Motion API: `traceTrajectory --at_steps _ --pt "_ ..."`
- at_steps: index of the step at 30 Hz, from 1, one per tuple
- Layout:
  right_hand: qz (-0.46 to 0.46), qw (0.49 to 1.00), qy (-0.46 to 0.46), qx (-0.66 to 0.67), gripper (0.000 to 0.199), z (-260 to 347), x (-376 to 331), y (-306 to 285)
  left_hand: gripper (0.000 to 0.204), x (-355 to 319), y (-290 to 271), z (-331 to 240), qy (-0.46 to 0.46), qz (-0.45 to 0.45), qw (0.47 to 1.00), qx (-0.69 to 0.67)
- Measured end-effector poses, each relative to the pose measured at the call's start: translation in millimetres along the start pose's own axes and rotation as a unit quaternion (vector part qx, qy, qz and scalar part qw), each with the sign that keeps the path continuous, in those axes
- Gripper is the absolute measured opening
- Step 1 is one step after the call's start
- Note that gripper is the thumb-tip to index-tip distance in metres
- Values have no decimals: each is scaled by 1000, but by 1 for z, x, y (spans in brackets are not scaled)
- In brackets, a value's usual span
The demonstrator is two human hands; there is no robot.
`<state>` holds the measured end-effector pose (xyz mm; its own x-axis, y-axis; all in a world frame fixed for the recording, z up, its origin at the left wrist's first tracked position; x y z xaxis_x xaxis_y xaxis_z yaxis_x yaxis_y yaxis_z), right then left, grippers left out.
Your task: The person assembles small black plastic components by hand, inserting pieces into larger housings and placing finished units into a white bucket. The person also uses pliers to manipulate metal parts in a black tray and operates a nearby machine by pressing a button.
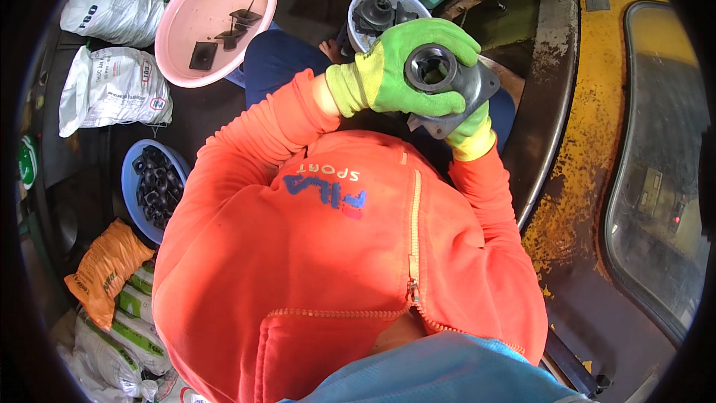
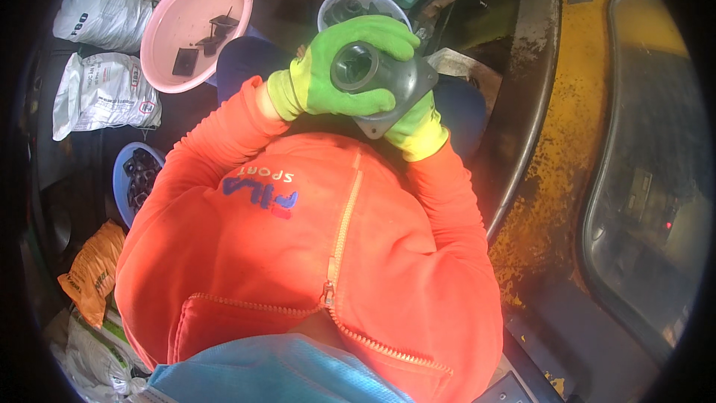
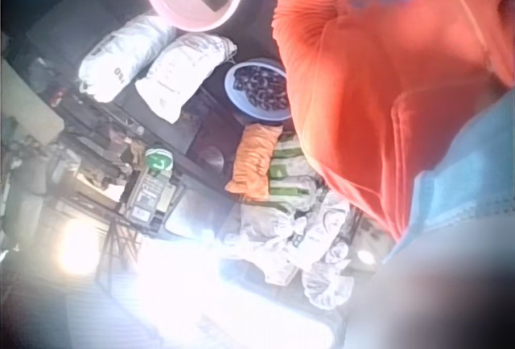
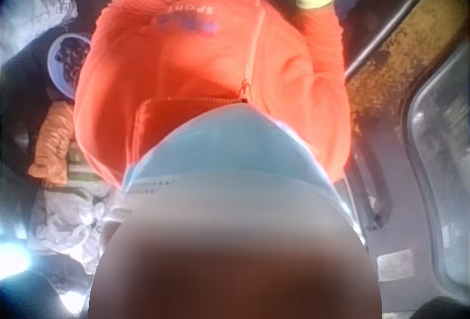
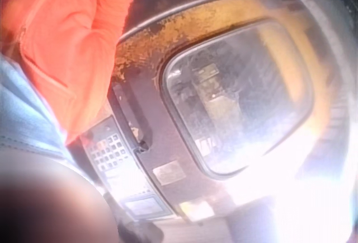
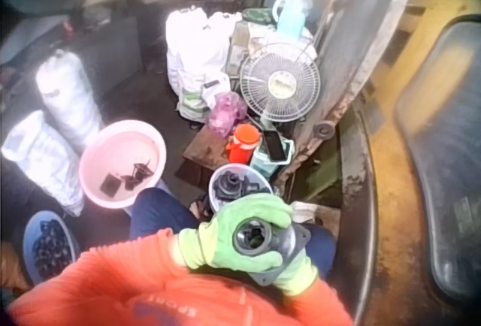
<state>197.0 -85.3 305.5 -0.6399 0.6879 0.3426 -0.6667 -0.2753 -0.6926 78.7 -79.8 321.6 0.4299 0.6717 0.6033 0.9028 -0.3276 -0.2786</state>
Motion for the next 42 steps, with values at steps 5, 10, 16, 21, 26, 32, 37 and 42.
traceTrajectory --at_steps 5,10,16,21,26,32,37,42 --pt "34 990 -104 -92 58 15 -2 0 47 5 4 0 31 104 986 -127" --pt "84 991 -104 13 73 12 -11 22 43 1 21 3 40 253 921 -294" --pt "17 994 -109 5 88 11 3 32 57 13 7 16 9 308 903 -298" --pt "-148 977 -38 -148 64 0 20 -2 79 27 -34 10 22 72 989 129" --pt "-199 914 92 343 45 -25 9 17 59 6 -2 -2 8 -141 983 117" --pt "-36 977 102 184 51 -25 1 24 46 2 -6 1 30 -35 998 44" --pt "-13 972 76 222 54 -10 0 14 46 6 -4 -1 -8 19 996 -86" --pt "70 994 -80 13 55 5 1 8 46 4 -3 7 -19 78 982 -169"
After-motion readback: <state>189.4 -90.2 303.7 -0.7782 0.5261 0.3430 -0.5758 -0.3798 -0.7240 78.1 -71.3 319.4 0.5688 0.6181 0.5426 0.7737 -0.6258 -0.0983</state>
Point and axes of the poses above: each hand's wrist, its own x-axis towards the middle knuckle, its own y-axis out of the palm, z = x × y, the point moved 6 cm from there along x, towards the middle knuckle, and after that the axes turned 5 degrees about z, right-handed, at the moved point
